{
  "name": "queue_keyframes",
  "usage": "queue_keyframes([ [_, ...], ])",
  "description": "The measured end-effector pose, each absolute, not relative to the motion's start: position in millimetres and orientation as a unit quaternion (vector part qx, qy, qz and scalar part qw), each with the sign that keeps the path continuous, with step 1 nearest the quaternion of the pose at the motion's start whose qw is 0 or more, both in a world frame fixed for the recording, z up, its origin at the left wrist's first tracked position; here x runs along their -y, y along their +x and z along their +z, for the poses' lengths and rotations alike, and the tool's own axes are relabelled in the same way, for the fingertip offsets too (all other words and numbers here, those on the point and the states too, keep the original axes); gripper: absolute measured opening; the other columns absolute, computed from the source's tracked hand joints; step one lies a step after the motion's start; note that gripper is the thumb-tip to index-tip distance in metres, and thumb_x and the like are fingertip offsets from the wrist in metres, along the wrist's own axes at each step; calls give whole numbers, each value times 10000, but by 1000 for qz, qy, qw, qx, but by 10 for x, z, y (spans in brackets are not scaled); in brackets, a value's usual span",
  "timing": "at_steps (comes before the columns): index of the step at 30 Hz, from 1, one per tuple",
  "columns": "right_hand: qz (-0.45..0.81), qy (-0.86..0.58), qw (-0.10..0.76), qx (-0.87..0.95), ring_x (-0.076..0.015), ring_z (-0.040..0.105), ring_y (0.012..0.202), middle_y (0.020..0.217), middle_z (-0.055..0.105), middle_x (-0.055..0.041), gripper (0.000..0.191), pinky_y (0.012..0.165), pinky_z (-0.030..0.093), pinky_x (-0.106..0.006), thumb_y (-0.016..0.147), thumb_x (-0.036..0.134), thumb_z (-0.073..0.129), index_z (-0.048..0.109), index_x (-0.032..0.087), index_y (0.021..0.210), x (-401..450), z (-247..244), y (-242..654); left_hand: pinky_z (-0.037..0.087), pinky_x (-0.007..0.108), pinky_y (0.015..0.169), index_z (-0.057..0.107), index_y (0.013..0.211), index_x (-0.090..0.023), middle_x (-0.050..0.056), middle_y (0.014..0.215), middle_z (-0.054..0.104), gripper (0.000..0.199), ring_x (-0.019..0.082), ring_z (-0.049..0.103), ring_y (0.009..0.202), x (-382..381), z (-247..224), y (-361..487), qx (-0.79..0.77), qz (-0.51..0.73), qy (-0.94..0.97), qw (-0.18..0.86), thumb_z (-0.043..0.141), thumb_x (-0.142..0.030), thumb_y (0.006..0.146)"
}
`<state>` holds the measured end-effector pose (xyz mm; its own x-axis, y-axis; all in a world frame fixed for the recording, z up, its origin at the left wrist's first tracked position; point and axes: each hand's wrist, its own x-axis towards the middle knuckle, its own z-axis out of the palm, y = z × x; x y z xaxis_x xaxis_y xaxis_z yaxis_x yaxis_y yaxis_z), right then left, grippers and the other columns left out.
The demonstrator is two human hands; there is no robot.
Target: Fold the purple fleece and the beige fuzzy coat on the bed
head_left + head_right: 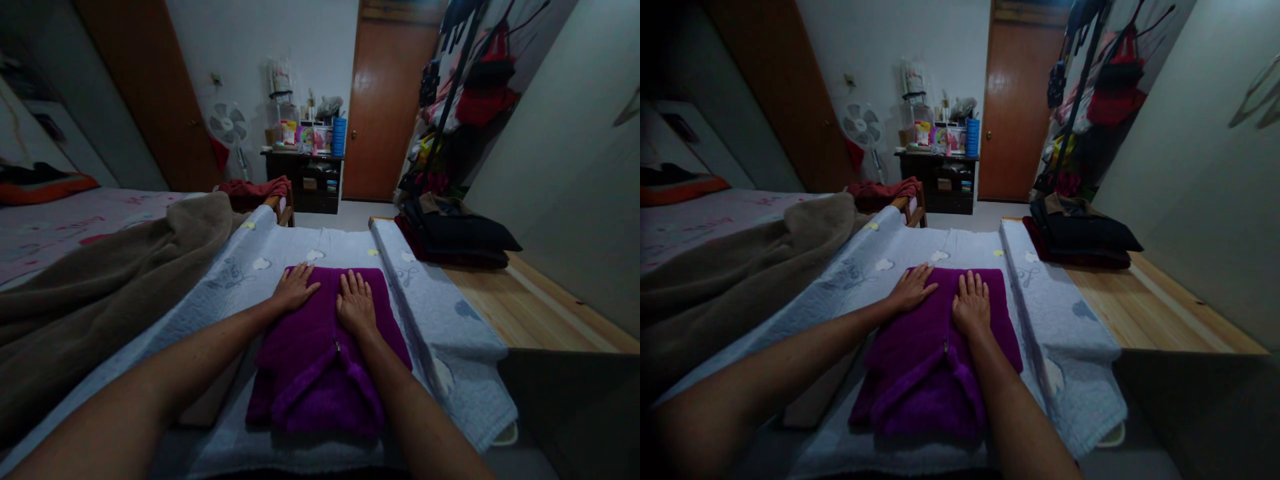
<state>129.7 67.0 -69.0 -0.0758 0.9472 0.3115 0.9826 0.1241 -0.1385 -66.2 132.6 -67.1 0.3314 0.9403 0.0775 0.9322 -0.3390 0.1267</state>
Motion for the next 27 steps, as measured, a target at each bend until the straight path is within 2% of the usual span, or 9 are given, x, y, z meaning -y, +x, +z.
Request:
queue_keyframes([
  [6, -49, -664, 164, 728, -259, 158, 1467, 1596, 223, -71, 590, 1169, 112, -435, 938, 350, 407, 333, 193, 1502, -673, -684, 1288, 246, 531, 1131, 229, 1524, -218, 98, 1595, 233, 642, 251, 197, 1467, -1504, -750, -885, -605, 69, 789, 82, 176, -554, 979],
  [9, -45, -667, 159, 727, -258, 153, 1469, 1597, 219, -74, 595, 1169, 111, -437, 935, 350, 412, 329, 193, 1503, -674, -676, 1283, 180, 638, 1113, 337, 1483, -207, 126, 1565, 301, 606, 297, 248, 1445, -1565, -623, -941, -647, 45, 758, 66, 197, -518, 982],
  [12, -42, -668, 157, 726, -259, 154, 1469, 1596, 218, -77, 595, 1169, 111, -439, 935, 344, 411, 328, 190, 1503, -674, -677, 1278, 109, 677, 1106, 409, 1442, -171, 156, 1569, 279, 556, 327, 213, 1453, -1538, -422, -857, -689, 70, 721, -24, 253, -441, 982],
  [14, -44, -669, 160, 724, -257, 151, 1469, 1597, 217, -76, 593, 1170, 107, -441, 936, 339, 409, 328, 190, 1504, -674, -683, 1276, 117, 618, 1138, 377, 1461, -166, 137, 1589, 230, 534, 288, 166, 1471, -1431, -331, -698, -665, 103, 737, -64, 250, -378, 988],
  [17, -44, -668, 164, 724, -256, 144, 1470, 1597, 217, -73, 591, 1171, 102, -441, 937, 337, 408, 328, 190, 1504, -673, -690, 1275, 181, 557, 1149, 321, 1491, -191, 104, 1599, 216, 547, 259, 156, 1476, -1163, -351, -392, -596, 73, 800, -12, 253, -400, 990],
  [19, -41, -667, 160, 726, -259, 141, 1471, 1599, 211, -73, 594, 1170, 100, -444, 935, 335, 409, 325, 188, 1505, -675, -685, 1276, 197, 582, 1135, 270, 1514, -237, 89, 1610, 183, 591, 296, 149, 1474, -988, -449, -231, -573, 39, 818, 21, 318, -465, 970],
  [21, -37, -667, 154, 728, -261, 138, 1471, 1600, 205, -75, 596, 1169, 98, -446, 933, 329, 407, 323, 185, 1505, -676, -673, 1279, 173, 616, 1129, 218, 1531, -243, 94, 1619, 132, 651, 327, 106, 1477, -871, -556, -146, -578, 46, 814, 6, 351, -508, 952],
  [27, -34, -667, 149, 730, -255, 140, 1469, 1600, 211, -71, 589, 1165, 100, -435, 934, 318, 387, 324, 183, 1504, -647, -651, 1282, 151, 660, 1112, 178, 1545, -243, 103, 1620, 125, 686, 357, 67, 1474, -809, -657, -145, -581, 64, 811, -28, 358, -513, 940],
])
